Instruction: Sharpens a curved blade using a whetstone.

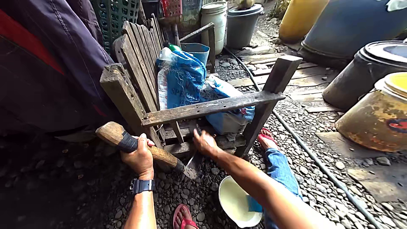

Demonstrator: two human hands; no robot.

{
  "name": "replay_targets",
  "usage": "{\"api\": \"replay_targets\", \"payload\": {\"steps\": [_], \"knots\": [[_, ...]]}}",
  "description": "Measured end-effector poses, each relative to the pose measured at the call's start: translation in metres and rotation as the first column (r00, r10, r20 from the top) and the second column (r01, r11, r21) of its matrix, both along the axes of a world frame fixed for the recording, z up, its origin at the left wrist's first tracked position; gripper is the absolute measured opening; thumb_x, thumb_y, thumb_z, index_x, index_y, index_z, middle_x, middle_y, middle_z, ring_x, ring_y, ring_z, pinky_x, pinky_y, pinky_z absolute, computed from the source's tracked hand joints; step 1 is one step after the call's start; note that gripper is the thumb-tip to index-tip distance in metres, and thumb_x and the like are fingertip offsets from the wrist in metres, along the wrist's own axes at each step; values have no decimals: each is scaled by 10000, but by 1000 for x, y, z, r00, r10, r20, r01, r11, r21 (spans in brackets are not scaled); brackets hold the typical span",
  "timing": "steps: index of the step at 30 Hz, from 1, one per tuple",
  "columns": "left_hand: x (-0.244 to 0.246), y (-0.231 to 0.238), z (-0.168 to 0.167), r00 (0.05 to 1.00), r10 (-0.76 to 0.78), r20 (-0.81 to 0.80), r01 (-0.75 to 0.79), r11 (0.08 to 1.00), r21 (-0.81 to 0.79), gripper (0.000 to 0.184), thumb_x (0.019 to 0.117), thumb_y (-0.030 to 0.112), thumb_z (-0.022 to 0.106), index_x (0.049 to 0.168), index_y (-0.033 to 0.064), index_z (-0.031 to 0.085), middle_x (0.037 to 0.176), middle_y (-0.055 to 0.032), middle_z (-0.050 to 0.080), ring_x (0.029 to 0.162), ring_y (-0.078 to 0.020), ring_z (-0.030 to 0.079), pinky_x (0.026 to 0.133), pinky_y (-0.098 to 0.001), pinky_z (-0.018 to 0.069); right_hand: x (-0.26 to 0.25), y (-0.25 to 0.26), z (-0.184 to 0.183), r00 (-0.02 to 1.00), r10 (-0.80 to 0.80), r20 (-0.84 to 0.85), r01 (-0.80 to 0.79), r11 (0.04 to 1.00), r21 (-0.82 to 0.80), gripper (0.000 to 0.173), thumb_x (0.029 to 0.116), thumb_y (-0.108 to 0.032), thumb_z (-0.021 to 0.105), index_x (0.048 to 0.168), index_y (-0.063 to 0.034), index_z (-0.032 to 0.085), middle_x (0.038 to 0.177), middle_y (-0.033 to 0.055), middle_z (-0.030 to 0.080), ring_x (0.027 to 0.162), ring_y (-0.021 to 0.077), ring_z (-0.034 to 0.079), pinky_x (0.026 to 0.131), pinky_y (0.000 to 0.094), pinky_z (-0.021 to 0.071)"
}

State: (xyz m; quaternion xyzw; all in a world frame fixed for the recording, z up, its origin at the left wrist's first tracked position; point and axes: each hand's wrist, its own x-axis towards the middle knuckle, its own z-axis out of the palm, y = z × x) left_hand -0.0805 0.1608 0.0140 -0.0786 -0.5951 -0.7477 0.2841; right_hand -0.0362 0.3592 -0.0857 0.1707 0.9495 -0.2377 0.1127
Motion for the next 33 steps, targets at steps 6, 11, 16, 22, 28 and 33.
{"api": "replay_targets", "payload": {"steps": [6, 11, 16, 22, 28, 33], "knots": [[0, -1, -2, 998, 17, 54, -19, 1000, 25, 138, 890, -60, 564, 861, 68, 523, 536, 60, 577, 433, -73, 601, 461, -238, 571, 4, -1, 5, 1000, 11, -11, -11, 1000, -7, 567, 1114, -301, 362, 1625, -69, 281, 1462, 386, 457, 1266, 537, 553, 1022, 621, 474], [5, -5, -3, 997, 26, 72, -28, 999, 28, 125, 902, -59, 565, 876, 56, 523, 539, 54, 577, 442, -75, 607, 468, -239, 573, 4, -8, 1, 999, -48, -8, 48, 999, -13, 570, 1109, -306, 365, 1625, -78, 287, 1464, 371, 464, 1266, 523, 560, 1019, 605, 485], [4, -1, -1, 994, 40, 104, -43, 999, 28, 117, 912, -57, 578, 894, 47, 527, 544, 54, 568, 444, -69, 602, 471, -234, 572, 35, -23, 0, 985, 162, 52, -161, 987, -9, 577, 1116, -305, 369, 1646, -118, 238, 1458, 374, 451, 1281, 537, 531, 1012, 621, 476], [14, -3, -2, 998, 37, 58, -39, 999, 33, 124, 893, -52, 571, 873, 63, 529, 538, 62, 580, 447, -72, 611, 478, -237, 576, -6, -11, 3, 994, -104, 17, 104, 995, -11, 574, 1116, -339, 354, 1635, -108, 273, 1511, 333, 438, 1342, 471, 522, 1085, 559, 450], [9, 1, -1, 995, 55, 88, -57, 998, 19, 115, 895, -49, 587, 875, 49, 530, 540, 62, 573, 443, -60, 603, 470, -227, 568, 39, -27, -2, 994, 104, 40, -104, 995, 12, 570, 1115, -318, 367, 1639, -121, 266, 1446, 370, 468, 1266, 531, 547, 1005, 612, 486], [18, 1, 2, 999, 35, 28, -35, 999, 11, 127, 874, -58, 579, 859, 60, 537, 542, 66, 592, 450, -57, 612, 475, -223, 569, -16, -11, 5, 985, -164, 58, 164, 986, 14, 570, 1118, -354, 343, 1633, -118, 282, 1522, 312, 438, 1323, 456, 544, 1073, 547, 464]]}}
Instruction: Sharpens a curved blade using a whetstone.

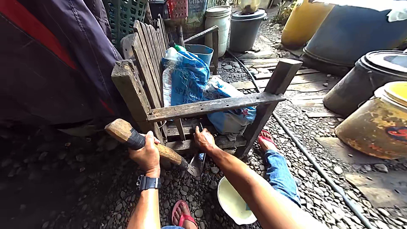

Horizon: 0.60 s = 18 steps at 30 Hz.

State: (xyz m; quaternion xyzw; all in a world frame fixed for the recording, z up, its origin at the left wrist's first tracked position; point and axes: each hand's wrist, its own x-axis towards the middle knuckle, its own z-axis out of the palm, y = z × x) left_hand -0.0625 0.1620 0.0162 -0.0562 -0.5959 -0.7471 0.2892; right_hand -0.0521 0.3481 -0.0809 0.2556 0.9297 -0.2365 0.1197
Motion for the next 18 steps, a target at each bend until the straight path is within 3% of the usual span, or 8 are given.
{"api": "replay_targets", "payload": {"steps": [2, 5, 8, 11, 13, 16, 18], "knots": [[-3, -1, -2, 1000, 3, 12, -3, 1000, 6, 133, 882, -66, 579, 856, 57, 537, 543, 65, 591, 448, -56, 610, 475, -220, 568, 31, -11, -3, 990, 142, -21, -142, 990, -12, 573, 1112, -320, 365, 1633, -98, 277, 1480, 365, 450, 1298, 514, 537, 1045, 594, 470], [-11, 0, -2, 998, 23, 50, -23, 1000, 11, 125, 885, -61, 589, 862, 49, 534, 541, 61, 579, 442, -56, 603, 466, -220, 563, 68, -25, -4, 941, 336, 40, -336, 942, -10, 571, 1120, -320, 360, 1643, -118, 250, 1441, 369, 466, 1277, 529, 536, 1009, 600, 482], [-10, -1, -2, 998, 21, 56, -21, 1000, 9, 130, 879, -59, 599, 867, 53, 532, 539, 57, 579, 443, -62, 607, 470, -222, 567, 35, -12, 1, 976, 219, -21, -219, 976, -2, 575, 1113, -309, 371, 1632, -84, 267, 1465, 381, 450, 1284, 534, 537, 1034, 611, 470], [-5, -4, -2, 1000, -1, 31, 0, 1000, 17, 131, 879, -61, 583, 874, 57, 526, 540, 58, 583, 445, -67, 609, 474, -229, 569, -1, -1, 3, 1000, 15, -7, -15, 1000, -4, 568, 1118, -331, 347, 1631, -97, 279, 1519, 317, 439, 1342, 459, 527, 1087, 550, 452], [-4, -7, -4, 999, 9, 46, -10, 1000, 22, 130, 884, -67, 585, 877, 49, 526, 538, 54, 579, 442, -71, 607, 472, -231, 569, 17, -10, 0, 997, 77, -19, -77, 997, -19, 571, 1116, -318, 349, 1634, -93, 267, 1502, 344, 438, 1335, 483, 521, 1078, 566, 455], [-8, -7, -6, 995, 22, 93, -25, 999, 23, 128, 919, -64, 598, 894, 39, 526, 534, 47, 568, 442, -70, 603, 474, -227, 567, 71, -26, -6, 953, 304, -4, -304, 952, -44, 575, 1114, -316, 365, 1638, -103, 260, 1429, 381, 471, 1270, 533, 541, 1013, 613, 480], [-9, -4, -4, 995, 23, 99, -25, 999, 23, 124, 923, -58, 603, 892, 38, 531, 536, 45, 569, 442, -73, 605, 472, -232, 567, 73, -26, -7, 946, 325, -14, -325, 945, -32, 574, 1115, -315, 370, 1641, -113, 258, 1426, 375, 476, 1270, 531, 539, 1008, 609, 479]]}}
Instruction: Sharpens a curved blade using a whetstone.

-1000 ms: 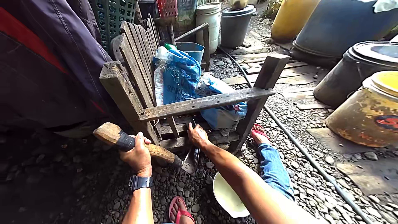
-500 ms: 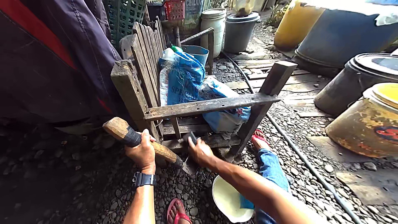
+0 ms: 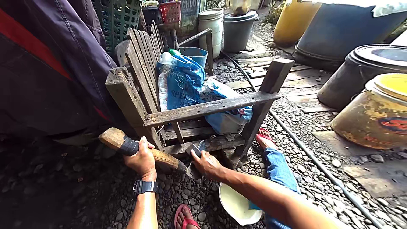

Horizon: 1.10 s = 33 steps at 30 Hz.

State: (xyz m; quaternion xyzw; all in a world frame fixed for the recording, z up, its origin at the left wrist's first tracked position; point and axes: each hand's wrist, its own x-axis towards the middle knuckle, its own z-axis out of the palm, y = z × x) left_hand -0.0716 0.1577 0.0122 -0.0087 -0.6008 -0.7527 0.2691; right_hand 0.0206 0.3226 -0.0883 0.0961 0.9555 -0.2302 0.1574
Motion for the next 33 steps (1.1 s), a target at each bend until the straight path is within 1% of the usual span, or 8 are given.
{"api": "replay_targets", "payload": {"steps": [5, 11, 14, 17, 23, 29, 31, 33], "knots": [[10, 4, 4, 996, -26, -86, 22, 999, -48, 111, 898, -45, 584, 874, 51, 534, 543, 64, 581, 455, -58, 611, 486, -223, 571, -68, 27, 10, 940, -342, 4, 342, 940, -5, 566, 1121, -346, 346, 1631, -107, 284, 1519, 306, 442, 1348, 446, 526, 1094, 535, 452], [2, 1, 2, 1000, -1, -27, 0, 999, -37, 121, 920, -60, 593, 890, 40, 531, 537, 54, 569, 445, -61, 603, 475, -221, 564, 2, -1, -2, 1000, 2, 1, -2, 999, -40, 569, 1117, -311, 365, 1642, -120, 255, 1424, 372, 476, 1271, 527, 540, 1012, 606, 480], [7, 3, 3, 999, -19, -47, 17, 999, -45, 121, 908, -58, 581, 884, 49, 531, 539, 63, 577, 453, -56, 610, 481, -219, 570, -33, 13, 3, 989, -139, -45, 136, 989, -51, 577, 1107, -307, 391, 1629, -86, 279, 1464, 379, 451, 1306, 525, 524, 1051, 609, 462], [12, 3, 6, 997, -25, -68, 22, 999, -44, 126, 901, -60, 572, 877, 56, 530, 542, 65, 581, 454, -58, 612, 480, -220, 570, -72, 24, 10, 945, -328, 3, 328, 944, -39, 569, 1115, -337, 365, 1625, -94, 292, 1523, 319, 430, 1356, 453, 517, 1097, 544, 448], [1, 1, 2, 999, -9, -45, 8, 1000, -29, 132, 910, -72, 577, 883, 46, 524, 532, 59, 568, 437, -62, 603, 466, -225, 567, -1, 0, 0, 1000, -11, 6, 12, 999, -52, 568, 1118, -308, 362, 1642, -117, 255, 1441, 373, 463, 1295, 527, 522, 1024, 610, 470], [11, 4, 7, 997, -31, -73, 28, 999, -44, 126, 911, -56, 570, 886, 61, 528, 547, 70, 582, 456, -59, 616, 481, -224, 574, -72, 28, 13, 937, -349, 7, 349, 936, -50, 568, 1117, -312, 357, 1629, -81, 273, 1526, 321, 424, 1361, 456, 510, 1105, 543, 441], [12, 4, 6, 997, -38, -67, 35, 998, -52, 107, 916, -44, 574, 905, 51, 527, 553, 74, 577, 460, -51, 614, 486, -218, 576, -52, 21, 12, 953, -301, -21, 299, 951, -75, 572, 1105, -282, 387, 1625, -69, 278, 1493, 351, 444, 1333, 486, 523, 1079, 576, 457], [7, 5, 6, 999, -37, -39, 35, 998, -46, 84, 919, -34, 585, 913, 34, 536, 553, 71, 568, 460, -48, 606, 488, -219, 572, -16, 9, 12, 991, -132, -26, 129, 987, -91, 581, 1099, -258, 410, 1633, -83, 259, 1449, 386, 458, 1297, 534, 526, 1036, 629, 468]]}}
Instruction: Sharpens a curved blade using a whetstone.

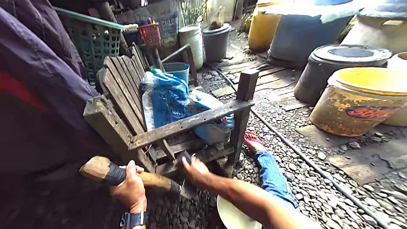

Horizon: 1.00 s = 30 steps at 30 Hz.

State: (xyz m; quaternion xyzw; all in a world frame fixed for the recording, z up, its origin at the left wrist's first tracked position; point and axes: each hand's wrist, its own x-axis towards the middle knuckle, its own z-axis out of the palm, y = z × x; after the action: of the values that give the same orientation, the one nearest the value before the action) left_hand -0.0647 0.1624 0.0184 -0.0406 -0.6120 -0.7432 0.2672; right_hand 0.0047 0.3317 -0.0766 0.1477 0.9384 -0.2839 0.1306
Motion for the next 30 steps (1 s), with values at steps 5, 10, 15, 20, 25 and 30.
{"api": "replay_targets", "payload": {"steps": [5, 10, 15, 20, 25, 30], "knots": [[2, 3, 3, 999, 28, 36, -28, 1000, -10, 95, 915, -38, 585, 883, 43, 549, 543, 77, 560, 452, -37, 594, 482, -207, 559, -16, 12, -11, 997, -66, -39, 66, 998, -1, 565, 1109, -292, 381, 1630, -96, 282, 1464, 364, 463, 1315, 505, 527, 1065, 598, 461], [6, 0, 6, 998, 44, 43, -43, 999, -8, 103, 911, -44, 591, 901, 48, 546, 544, 79, 566, 450, -43, 602, 483, -213, 567, -38, 15, 0, 975, -224, 14, 224, 975, -10, 554, 1117, -297, 363, 1626, -91, 287, 1497, 325, 455, 1334, 463, 533, 1083, 557, 462], [-4, 1, 1, 996, 41, 73, -42, 999, 7, 97, 924, -45, 589, 919, 39, 540, 547, 72, 549, 441, -51, 591, 471, -219, 562, 2, -1, -14, 998, 55, -12, -55, 998, 0, 558, 1117, -300, 367, 1635, -112, 277, 1443, 365, 473, 1311, 516, 518, 1044, 608, 464], [5, 1, 4, 1000, 22, 22, -21, 1000, -12, 108, 903, -37, 576, 885, 63, 538, 553, 84, 567, 456, -48, 605, 479, -219, 568, -55, 19, 0, 967, -251, 35, 251, 968, -1, 563, 1118, -309, 363, 1630, -92, 274, 1525, 312, 429, 1363, 446, 511, 1101, 536, 451], [1, 4, 2, 999, 26, 40, -26, 1000, 4, 104, 911, -46, 586, 909, 46, 539, 544, 77, 551, 446, -48, 594, 474, -216, 564, 12, -1, -11, 997, 77, 5, -77, 997, -32, 565, 1118, -304, 371, 1640, -120, 263, 1448, 368, 464, 1312, 516, 514, 1046, 614, 457], [6, 6, 5, 1000, 16, 17, -16, 1000, -20, 123, 908, -46, 574, 880, 67, 533, 547, 91, 562, 453, -39, 600, 486, -209, 567, -37, 22, -5, 985, -173, -8, 173, 985, -19, 559, 1114, -286, 372, 1627, -85, 282, 1498, 341, 447, 1331, 480, 529, 1081, 573, 458]]}}
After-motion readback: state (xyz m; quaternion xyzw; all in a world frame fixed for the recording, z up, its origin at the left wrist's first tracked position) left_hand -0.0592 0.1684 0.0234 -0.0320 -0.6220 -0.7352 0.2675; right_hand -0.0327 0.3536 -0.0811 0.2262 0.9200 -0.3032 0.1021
